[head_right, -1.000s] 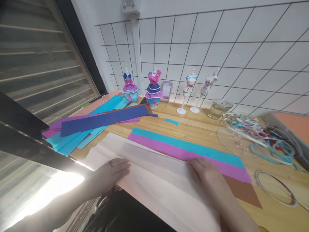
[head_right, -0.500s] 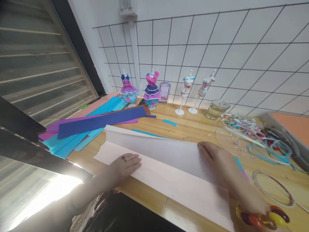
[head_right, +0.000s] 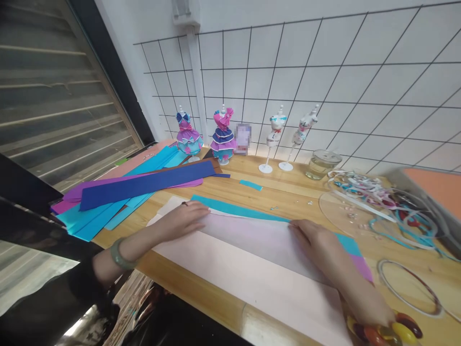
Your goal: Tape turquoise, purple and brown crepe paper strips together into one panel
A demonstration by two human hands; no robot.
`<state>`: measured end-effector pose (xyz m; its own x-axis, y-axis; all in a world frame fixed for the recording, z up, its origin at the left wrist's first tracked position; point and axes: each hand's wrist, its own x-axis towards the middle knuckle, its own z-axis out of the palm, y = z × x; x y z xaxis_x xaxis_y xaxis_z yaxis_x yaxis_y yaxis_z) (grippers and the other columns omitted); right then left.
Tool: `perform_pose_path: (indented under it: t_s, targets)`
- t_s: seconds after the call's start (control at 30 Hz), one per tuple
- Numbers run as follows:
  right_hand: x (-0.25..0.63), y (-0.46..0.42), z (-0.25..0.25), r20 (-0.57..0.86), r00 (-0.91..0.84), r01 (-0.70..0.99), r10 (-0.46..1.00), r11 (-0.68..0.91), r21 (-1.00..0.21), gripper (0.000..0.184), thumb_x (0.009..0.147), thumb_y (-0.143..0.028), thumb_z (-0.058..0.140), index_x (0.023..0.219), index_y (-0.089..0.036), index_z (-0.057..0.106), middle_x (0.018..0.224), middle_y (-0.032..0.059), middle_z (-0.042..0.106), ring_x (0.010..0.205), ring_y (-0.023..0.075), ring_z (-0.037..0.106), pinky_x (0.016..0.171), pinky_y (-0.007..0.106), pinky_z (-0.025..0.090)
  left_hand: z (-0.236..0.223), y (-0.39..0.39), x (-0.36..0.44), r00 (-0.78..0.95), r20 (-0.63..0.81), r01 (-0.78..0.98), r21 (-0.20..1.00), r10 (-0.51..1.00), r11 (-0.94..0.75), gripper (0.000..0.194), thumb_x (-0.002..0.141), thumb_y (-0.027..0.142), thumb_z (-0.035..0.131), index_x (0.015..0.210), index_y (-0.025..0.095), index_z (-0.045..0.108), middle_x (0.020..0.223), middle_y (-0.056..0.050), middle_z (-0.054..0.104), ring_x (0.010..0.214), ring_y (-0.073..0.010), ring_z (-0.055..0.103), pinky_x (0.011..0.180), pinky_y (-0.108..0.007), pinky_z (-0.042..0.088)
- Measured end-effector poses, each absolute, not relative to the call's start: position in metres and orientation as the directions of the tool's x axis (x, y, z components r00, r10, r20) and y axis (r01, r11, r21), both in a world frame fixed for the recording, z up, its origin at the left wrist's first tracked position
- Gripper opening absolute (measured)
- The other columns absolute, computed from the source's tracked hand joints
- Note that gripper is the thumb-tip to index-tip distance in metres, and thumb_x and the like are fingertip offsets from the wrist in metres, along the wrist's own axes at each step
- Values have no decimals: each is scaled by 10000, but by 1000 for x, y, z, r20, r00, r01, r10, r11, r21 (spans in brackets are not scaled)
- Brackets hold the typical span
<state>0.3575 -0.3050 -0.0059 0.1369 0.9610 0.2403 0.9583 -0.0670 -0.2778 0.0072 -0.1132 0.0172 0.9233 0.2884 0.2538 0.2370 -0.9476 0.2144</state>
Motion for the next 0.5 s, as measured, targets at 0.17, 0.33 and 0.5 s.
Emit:
perform_pose_path:
  t_s: [0.17,0.33,0.5]
  targets:
    - [363,-305,-7,252,138,955,958,-62,-291,337,896,-434,392,1031,-217,611,998,58,692,864,197,660,734,340,534,8,-84,32,907,248,296,195,339,-935,314,880,297,536,1165,168,559,1101,-88,618,1045,-206,537,887,-349,427]
    - [363,-308,-9,228,119,932,966,-29,-361,342,896,-427,394,1027,-212,626,992,78,685,855,201,656,730,339,536,-3,-75,41,919,245,275,161,308,-948,241,906,167,430,1041,173,630,960,-63,659,942,-174,574,825,-314,423]
    - [360,-308,-9,203,153,910,967,-58,-409,361,874,-480,439,1025,-216,633,997,78,685,862,210,656,731,341,537,-7,-70,43,900,270,292,209,342,-933,248,900,135,407,941,172,648,919,-48,671,909,-164,587,820,-303,420]
